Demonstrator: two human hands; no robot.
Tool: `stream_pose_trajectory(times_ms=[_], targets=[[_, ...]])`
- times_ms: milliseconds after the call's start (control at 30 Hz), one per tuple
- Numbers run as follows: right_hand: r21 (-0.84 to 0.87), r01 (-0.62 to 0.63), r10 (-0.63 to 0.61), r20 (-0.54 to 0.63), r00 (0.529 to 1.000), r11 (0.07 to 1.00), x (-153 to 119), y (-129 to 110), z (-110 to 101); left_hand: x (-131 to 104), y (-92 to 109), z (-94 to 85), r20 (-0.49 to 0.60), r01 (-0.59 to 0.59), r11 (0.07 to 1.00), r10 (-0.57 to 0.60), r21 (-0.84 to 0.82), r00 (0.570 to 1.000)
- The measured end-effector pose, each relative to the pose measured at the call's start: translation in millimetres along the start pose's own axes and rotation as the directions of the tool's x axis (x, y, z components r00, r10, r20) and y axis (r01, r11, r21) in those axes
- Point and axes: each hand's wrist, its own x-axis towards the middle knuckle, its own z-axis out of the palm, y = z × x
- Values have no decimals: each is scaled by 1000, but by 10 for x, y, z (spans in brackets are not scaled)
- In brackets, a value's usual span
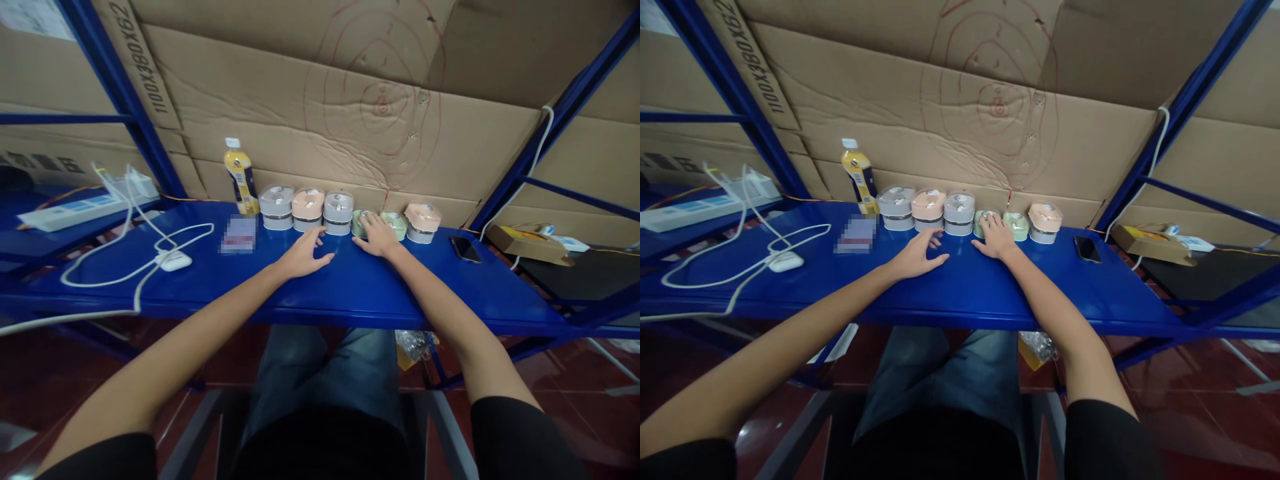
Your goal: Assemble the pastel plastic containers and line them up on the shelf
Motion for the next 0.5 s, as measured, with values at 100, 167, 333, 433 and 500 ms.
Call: stream_pose_trajectory(times_ms=[100, 167, 333, 433, 500], targets=[[64, -4, 4, 0, 1000, 998, -94, -84, -51, -4, 1, -1, -3, 0, 1000, 0, -5, 1000], [120, -15, 23, -64, 998, 993, -209, -115, -130, -4, 5, 3, -12, 0, 1000, 0, -9, 1000], [249, -248, 288, -143, 947, 936, -412, -268, -274, -7, 32, 3, -3, -3, 999, 3, -35, 1000], [261, -263, 259, 50, 965, 929, -441, -332, -338, -4, 42, -8, 21, 8, 995, -6, -101, 1000], [330, -63, 36, 88, 995, 942, -455, -347, -387, 1, 44, -13, 48, 16, 988, -9, -157, 999]])
